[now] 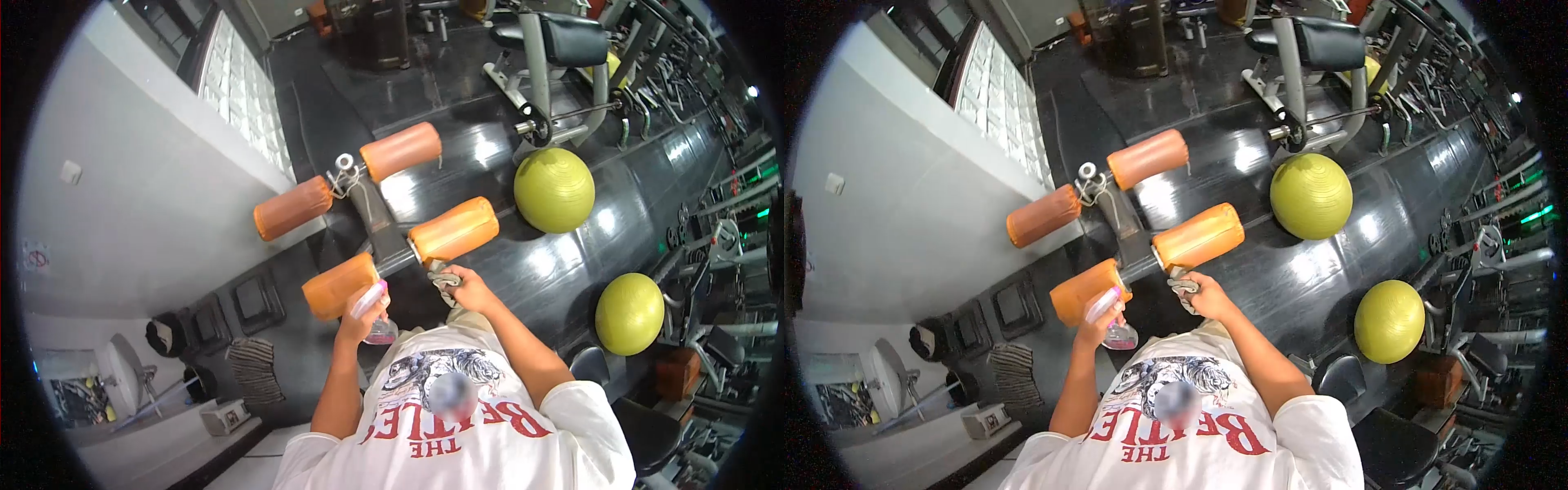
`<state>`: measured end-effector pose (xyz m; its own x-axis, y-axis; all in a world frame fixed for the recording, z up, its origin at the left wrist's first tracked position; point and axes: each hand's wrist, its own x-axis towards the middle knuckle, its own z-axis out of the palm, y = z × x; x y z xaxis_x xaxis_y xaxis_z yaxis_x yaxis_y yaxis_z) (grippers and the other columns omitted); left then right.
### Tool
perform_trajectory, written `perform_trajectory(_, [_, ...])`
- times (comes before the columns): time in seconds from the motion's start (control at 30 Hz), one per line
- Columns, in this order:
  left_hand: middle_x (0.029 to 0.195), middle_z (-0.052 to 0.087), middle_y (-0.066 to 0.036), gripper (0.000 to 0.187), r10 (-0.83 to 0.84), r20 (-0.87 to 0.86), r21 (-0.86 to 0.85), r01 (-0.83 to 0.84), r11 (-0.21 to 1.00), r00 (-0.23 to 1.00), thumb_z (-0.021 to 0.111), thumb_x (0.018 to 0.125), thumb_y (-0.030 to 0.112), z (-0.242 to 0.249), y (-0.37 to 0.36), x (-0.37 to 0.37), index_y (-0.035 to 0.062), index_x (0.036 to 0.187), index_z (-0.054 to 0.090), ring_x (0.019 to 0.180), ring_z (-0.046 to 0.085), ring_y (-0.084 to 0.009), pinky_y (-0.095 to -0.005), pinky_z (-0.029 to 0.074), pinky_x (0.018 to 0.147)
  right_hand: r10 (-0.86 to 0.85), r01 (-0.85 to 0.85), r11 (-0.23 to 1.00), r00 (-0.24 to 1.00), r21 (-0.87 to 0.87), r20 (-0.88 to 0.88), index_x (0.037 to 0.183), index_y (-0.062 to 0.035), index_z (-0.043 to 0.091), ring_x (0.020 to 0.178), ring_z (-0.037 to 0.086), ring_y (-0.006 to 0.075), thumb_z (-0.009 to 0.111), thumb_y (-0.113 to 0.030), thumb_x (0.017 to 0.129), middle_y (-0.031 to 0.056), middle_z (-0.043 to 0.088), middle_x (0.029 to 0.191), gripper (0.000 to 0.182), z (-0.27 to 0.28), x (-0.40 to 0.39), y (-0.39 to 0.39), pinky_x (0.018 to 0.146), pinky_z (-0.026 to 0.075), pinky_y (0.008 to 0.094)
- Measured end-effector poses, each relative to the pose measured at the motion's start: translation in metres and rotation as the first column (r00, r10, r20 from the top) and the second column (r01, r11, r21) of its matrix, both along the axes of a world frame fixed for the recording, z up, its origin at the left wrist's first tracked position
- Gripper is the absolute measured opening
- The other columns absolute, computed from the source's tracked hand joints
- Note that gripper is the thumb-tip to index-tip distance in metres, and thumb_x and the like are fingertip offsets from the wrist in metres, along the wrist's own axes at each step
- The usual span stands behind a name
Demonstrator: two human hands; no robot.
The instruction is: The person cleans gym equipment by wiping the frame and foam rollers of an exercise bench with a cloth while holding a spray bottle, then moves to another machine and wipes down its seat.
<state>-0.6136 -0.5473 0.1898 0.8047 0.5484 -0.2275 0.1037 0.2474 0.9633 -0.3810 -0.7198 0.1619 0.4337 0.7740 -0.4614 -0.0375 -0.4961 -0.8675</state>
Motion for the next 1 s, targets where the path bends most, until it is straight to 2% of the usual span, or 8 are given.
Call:
perform_trajectory(0.03, [0.083,0.062,-0.004,0.019,-0.018,0.008,-0.006,0.018,1.0,1.0,0.069,0.095,0.018,0.002,-0.004,0.01,0.001,0.104,0.065,0.064,0.062,-0.0127,-0.0293,0.054,0.06,-0.019,0.021,0.998,0.999,0.051,-0.041,0.116,-0.0035,0.067,0.091,0.066,0.0144,0.07,-0.004,0.092,0.0051,0.072,0.098,0.024,0.001,0.008,-0.007,0.082,0.054,0.0317])
perform_trajectory(0.27, [0.082,0.062,-0.002,0.018,-0.181,0.098,0.018,0.18,0.983,0.979,0.072,0.093,0.017,0.037,-0.065,0.13,0.0021,0.101,0.064,0.064,0.062,-0.0113,-0.0282,0.054,0.063,-0.136,0.147,0.97,0.988,0.194,-0.066,0.115,-0.0039,0.067,0.092,0.065,0.0121,0.072,-0.004,0.092,0.0032,0.072,0.099,0.023,0.05,0.087,-0.082,0.083,0.053,0.0296])
perform_trajectory(0.47, [0.079,0.063,-0.003,0.015,-0.406,0.11,-0.01,0.409,0.912,0.907,0.07,0.093,0.013,0.046,-0.147,0.246,0.0002,0.097,0.064,0.06,0.062,-0.0103,-0.0264,0.051,0.059,-0.364,0.357,0.903,0.931,0.241,-0.016,0.115,-0.0031,0.067,0.093,0.064,0.011,0.072,-0.002,0.09,0.0031,0.072,0.101,0.025,0.055,0.162,-0.198,0.084,0.052,0.0282])
perform_trajectory(0.6, [0.074,0.059,-0.001,0.013,-0.537,0.104,0.043,0.535,0.843,0.837,0.069,0.094,0.012,0.055,-0.203,0.316,0.003,0.09,0.061,0.059,0.059,-0.0083,-0.0262,0.048,0.057,-0.566,0.577,0.793,0.816,0.194,-0.113,0.116,-0.0047,0.068,0.094,0.064,0.0114,0.072,-0.001,0.09,0.0018,0.071,0.102,0.026,0.067,0.187,-0.269,0.086,0.051,0.0276])
perform_trajectory(0.67, [0.072,0.058,0.001,0.015,-0.597,0.137,0.062,0.595,0.802,0.791,0.069,0.095,0.013,0.062,-0.227,0.348,0.0047,0.087,0.059,0.059,0.057,-0.0072,-0.0259,0.047,0.057,-0.623,0.624,0.764,0.78,0.162,-0.066,0.116,-0.0045,0.068,0.095,0.063,0.0104,0.073,-0.001,0.09,0.0015,0.072,0.103,0.026,0.076,0.193,-0.298,0.086,0.051,0.0264])
perform_trajectory(0.73, [0.072,0.057,0.002,0.016,-0.652,0.061,0.056,0.649,0.758,0.756,0.069,0.096,0.015,0.072,-0.25,0.376,0.0066,0.087,0.059,0.059,0.057,-0.006,-0.0251,0.046,0.057,-0.665,0.649,0.734,0.747,0.202,0.017,0.115,-0.0039,0.069,0.095,0.064,0.0099,0.073,-0.001,0.09,0.0018,0.072,0.103,0.026,0.078,0.206,-0.325,0.085,0.051,0.026])
perform_trajectory(0.87, [0.072,0.056,0.003,0.017,-0.735,0.137,0.069,0.734,0.676,0.664,0.07,0.097,0.017,0.082,-0.287,0.429,0.0073,0.088,0.059,0.06,0.057,-0.0054,-0.0244,0.045,0.056,-0.782,0.777,0.584,0.616,0.235,-0.092,0.115,-0.0031,0.069,0.094,0.064,0.0099,0.072,-0.001,0.09,0.0021,0.072,0.103,0.025,0.094,0.237,-0.375,0.086,0.051,0.0263])
perform_trajectory(1.0, [0.076,0.056,0.002,0.013,-0.815,0.102,0.074,0.812,0.579,0.571,0.068,0.096,0.013,0.092,-0.322,0.485,0.0052,0.089,0.061,0.062,0.059,-0.0067,-0.0247,0.046,0.058,-0.875,0.85,0.451,0.481,0.273,-0.053,0.112,-0.0022,0.07,0.093,0.064,0.0097,0.071,0.001,0.09,0.0015,0.073,0.102,0.023,0.097,0.274,-0.42,0.085,0.051,0.026])
